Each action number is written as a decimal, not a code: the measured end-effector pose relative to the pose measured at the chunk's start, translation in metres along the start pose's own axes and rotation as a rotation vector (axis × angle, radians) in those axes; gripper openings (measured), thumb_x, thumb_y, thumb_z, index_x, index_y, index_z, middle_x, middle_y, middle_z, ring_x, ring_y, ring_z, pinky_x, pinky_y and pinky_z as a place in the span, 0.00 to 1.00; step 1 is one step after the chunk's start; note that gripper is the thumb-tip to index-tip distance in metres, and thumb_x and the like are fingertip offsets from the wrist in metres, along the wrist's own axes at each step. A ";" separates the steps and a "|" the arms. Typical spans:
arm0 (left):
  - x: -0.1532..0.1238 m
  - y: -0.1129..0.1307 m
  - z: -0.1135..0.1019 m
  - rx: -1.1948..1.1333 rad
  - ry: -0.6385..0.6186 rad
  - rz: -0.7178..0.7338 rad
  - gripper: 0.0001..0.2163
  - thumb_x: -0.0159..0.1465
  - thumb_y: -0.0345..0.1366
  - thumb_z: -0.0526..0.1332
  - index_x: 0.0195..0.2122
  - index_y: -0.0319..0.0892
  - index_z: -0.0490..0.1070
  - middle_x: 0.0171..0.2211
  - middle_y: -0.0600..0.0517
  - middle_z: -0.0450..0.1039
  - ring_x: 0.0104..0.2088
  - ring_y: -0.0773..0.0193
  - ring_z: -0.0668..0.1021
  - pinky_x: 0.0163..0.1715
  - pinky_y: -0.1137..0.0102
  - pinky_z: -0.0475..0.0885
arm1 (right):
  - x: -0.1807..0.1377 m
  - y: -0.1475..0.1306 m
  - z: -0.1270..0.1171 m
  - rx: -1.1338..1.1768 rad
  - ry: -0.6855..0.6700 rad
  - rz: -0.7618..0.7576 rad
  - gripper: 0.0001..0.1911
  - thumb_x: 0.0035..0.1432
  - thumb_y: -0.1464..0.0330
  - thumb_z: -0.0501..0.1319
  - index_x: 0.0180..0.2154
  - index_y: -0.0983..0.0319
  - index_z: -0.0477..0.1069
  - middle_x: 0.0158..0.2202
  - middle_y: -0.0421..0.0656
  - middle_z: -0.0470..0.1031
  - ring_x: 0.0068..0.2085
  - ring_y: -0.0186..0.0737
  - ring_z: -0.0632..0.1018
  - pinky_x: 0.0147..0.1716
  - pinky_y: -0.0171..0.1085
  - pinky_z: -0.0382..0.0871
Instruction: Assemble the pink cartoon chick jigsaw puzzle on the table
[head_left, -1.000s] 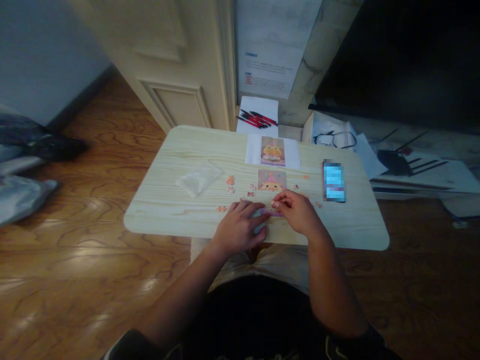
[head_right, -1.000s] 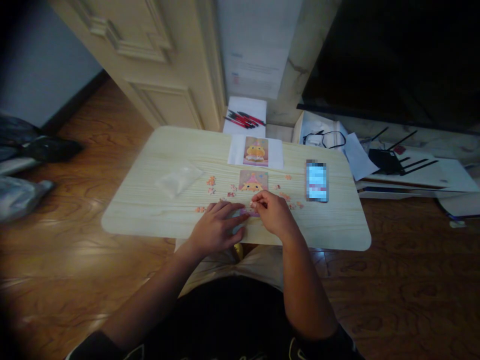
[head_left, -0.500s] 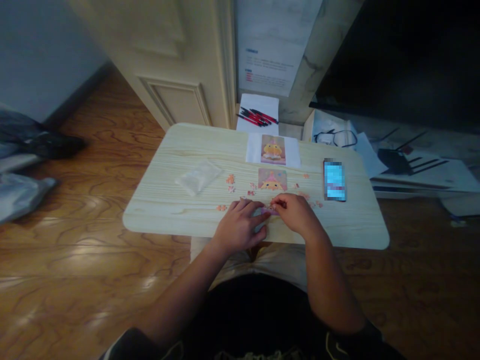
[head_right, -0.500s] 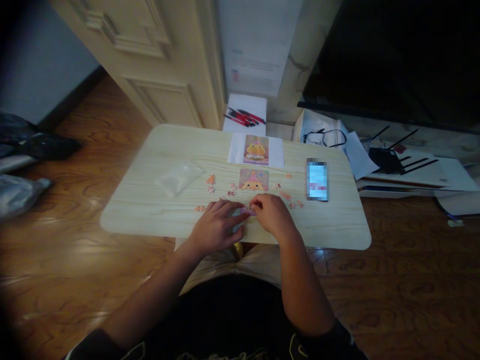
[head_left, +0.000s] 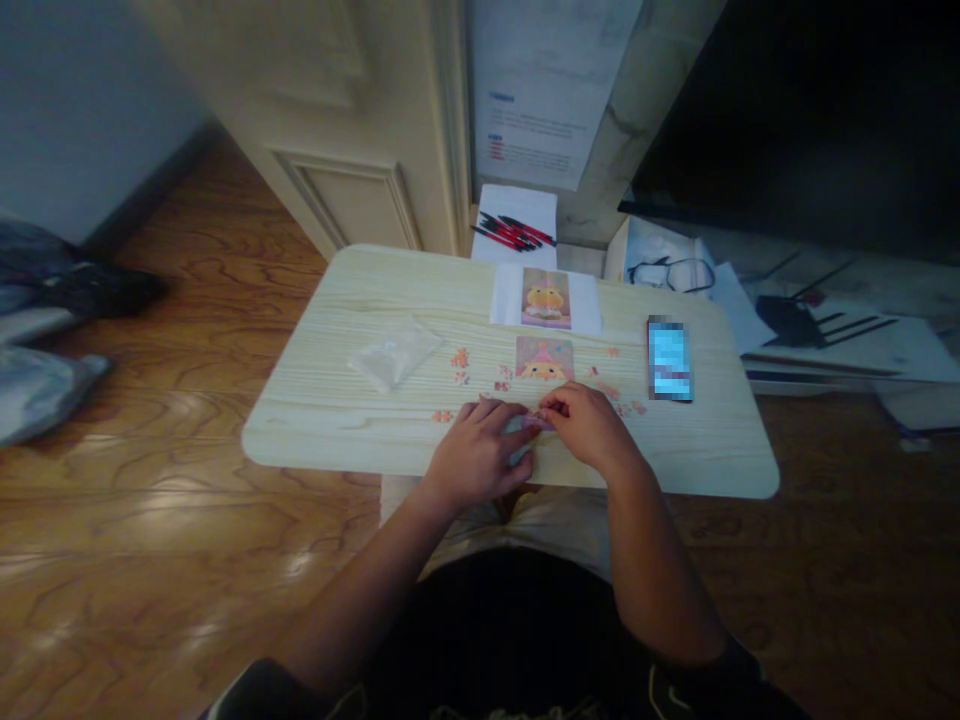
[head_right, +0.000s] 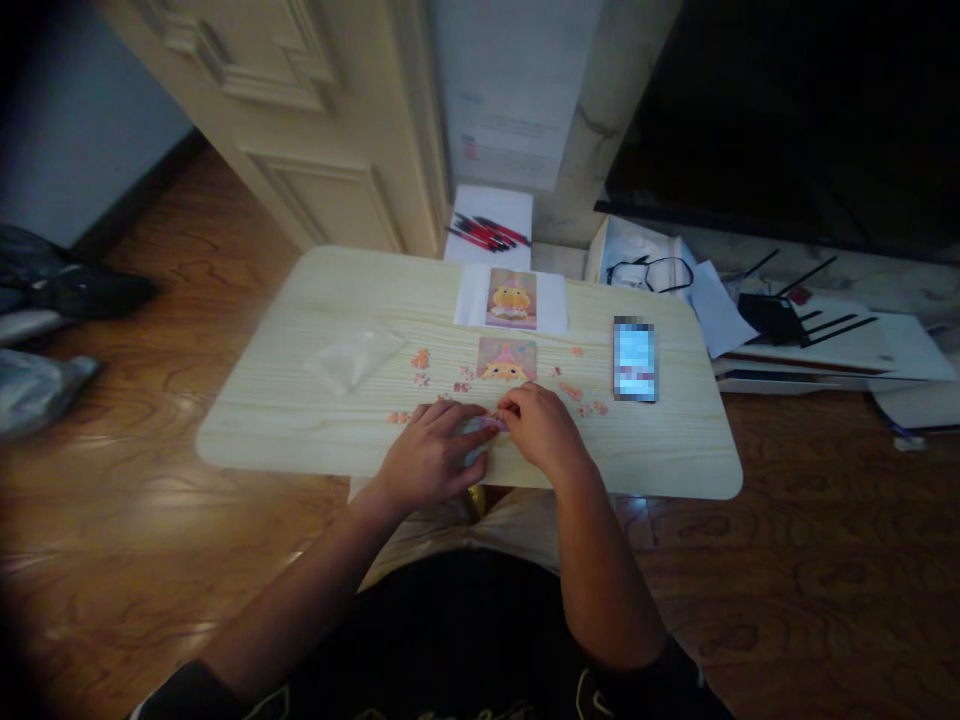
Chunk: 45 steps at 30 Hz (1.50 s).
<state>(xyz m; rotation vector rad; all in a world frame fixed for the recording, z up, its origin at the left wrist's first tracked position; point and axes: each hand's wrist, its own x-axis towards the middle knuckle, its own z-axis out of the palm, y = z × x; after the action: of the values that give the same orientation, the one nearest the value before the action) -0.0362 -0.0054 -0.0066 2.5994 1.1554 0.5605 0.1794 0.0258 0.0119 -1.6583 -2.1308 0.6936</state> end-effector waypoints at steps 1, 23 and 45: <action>0.000 0.000 0.000 -0.001 0.003 0.001 0.18 0.67 0.44 0.62 0.57 0.51 0.77 0.58 0.45 0.72 0.55 0.46 0.72 0.50 0.51 0.68 | 0.000 0.000 0.000 -0.006 0.001 0.002 0.05 0.63 0.74 0.65 0.36 0.59 0.79 0.38 0.42 0.80 0.40 0.40 0.78 0.42 0.38 0.68; -0.006 -0.019 -0.005 -0.090 0.107 0.052 0.13 0.66 0.40 0.64 0.51 0.48 0.80 0.54 0.47 0.77 0.52 0.51 0.76 0.52 0.54 0.71 | -0.035 0.026 -0.031 0.126 0.118 -0.151 0.14 0.62 0.71 0.67 0.50 0.53 0.79 0.48 0.43 0.78 0.53 0.46 0.77 0.59 0.51 0.69; 0.009 -0.002 0.008 -0.022 -0.020 0.086 0.23 0.65 0.44 0.62 0.62 0.51 0.73 0.59 0.43 0.72 0.55 0.47 0.73 0.55 0.48 0.68 | -0.058 0.074 -0.041 0.020 0.216 0.043 0.10 0.60 0.68 0.68 0.44 0.57 0.80 0.43 0.45 0.77 0.47 0.48 0.78 0.52 0.49 0.73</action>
<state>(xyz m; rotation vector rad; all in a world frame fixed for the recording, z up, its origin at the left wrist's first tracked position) -0.0281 0.0022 -0.0119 2.6403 1.0300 0.5597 0.2756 -0.0097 0.0041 -1.6905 -1.9366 0.5199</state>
